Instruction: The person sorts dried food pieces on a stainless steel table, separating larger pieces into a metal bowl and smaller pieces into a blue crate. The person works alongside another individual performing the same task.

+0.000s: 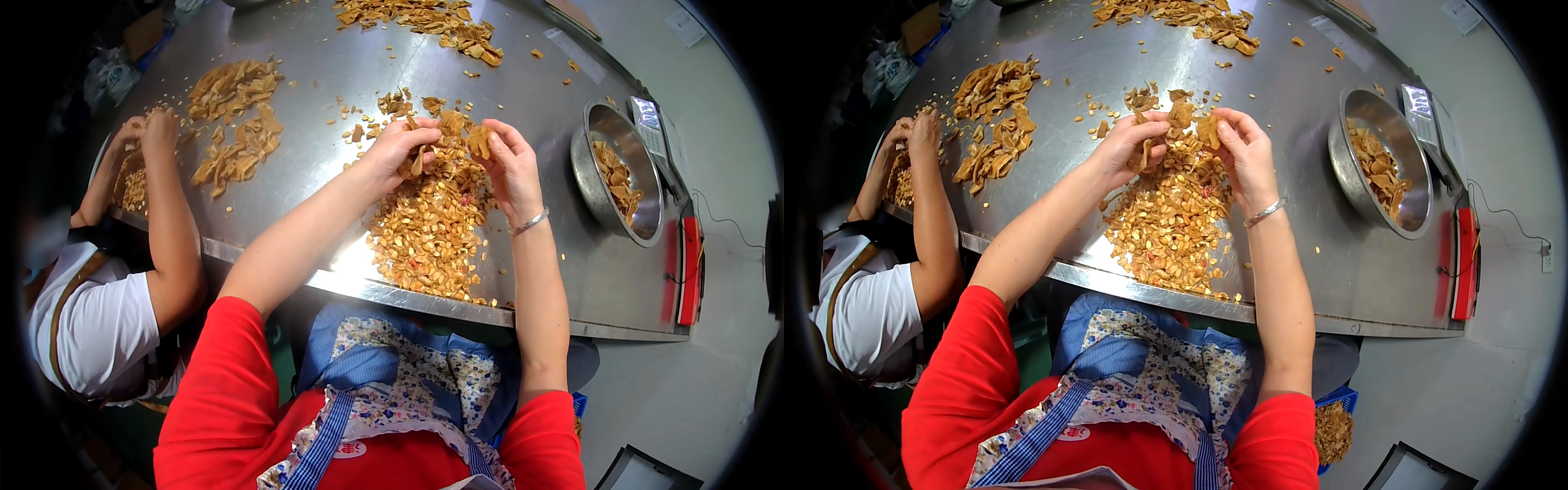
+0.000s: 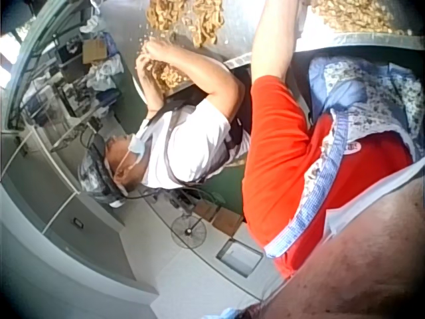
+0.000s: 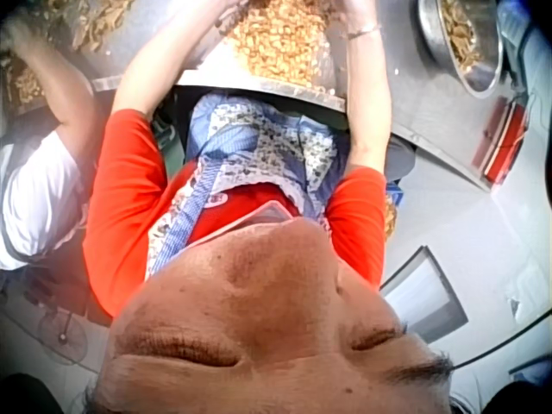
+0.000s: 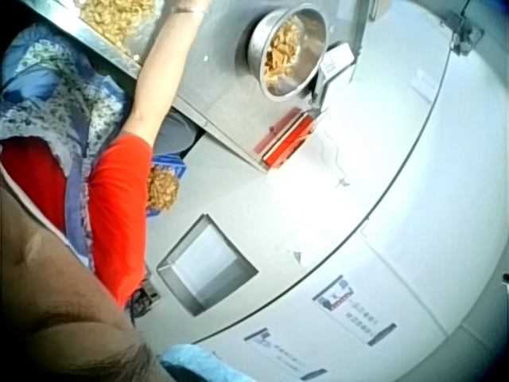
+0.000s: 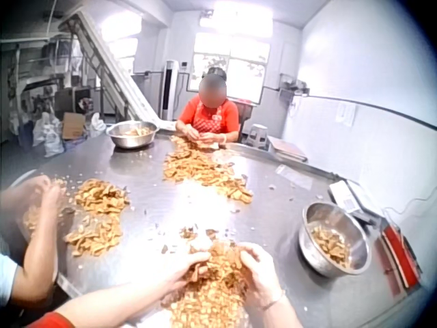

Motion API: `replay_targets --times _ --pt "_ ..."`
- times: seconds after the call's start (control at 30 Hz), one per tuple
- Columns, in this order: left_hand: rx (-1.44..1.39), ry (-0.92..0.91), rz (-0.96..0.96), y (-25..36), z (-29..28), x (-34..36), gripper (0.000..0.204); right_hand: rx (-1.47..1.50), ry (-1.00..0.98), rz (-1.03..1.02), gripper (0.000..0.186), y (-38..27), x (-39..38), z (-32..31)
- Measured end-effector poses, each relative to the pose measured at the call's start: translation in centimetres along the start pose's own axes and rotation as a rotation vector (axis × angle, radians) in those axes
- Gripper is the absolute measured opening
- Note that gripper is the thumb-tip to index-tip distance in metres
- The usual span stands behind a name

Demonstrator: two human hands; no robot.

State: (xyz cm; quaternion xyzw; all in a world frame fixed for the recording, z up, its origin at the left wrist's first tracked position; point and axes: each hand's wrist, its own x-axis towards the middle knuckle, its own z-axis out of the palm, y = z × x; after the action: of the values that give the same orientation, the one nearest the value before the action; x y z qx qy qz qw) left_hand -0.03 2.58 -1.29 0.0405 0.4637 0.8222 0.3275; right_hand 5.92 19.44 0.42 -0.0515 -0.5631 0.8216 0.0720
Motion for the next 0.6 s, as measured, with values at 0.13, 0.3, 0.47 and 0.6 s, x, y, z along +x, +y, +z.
replay_targets --times 0.13,0.3,0.47,0.6 --pt "-0.062 0.006 -0.022 -0.4 -0.2 0.3 0.018 -0.026 -0.032 0.017 0.022 0.2 0.3 -0.7" --pt "0.024 -0.058 0.007 -0.5 0.2 0.0 0.021 -0.102 0.026 -0.034 0.022 0.3 0.1 -0.2" --pt "0.777 0.073 0.574 -1.3 1.5 -1.0 0.030 -0.301 0.108 -0.144 0.021 1.1 -0.4 0.7" --pt "1.147 0.099 1.035 -1.2 1.1 -1.0 0.025 -0.332 0.104 -0.168 0.020 1.6 -0.3 0.7"
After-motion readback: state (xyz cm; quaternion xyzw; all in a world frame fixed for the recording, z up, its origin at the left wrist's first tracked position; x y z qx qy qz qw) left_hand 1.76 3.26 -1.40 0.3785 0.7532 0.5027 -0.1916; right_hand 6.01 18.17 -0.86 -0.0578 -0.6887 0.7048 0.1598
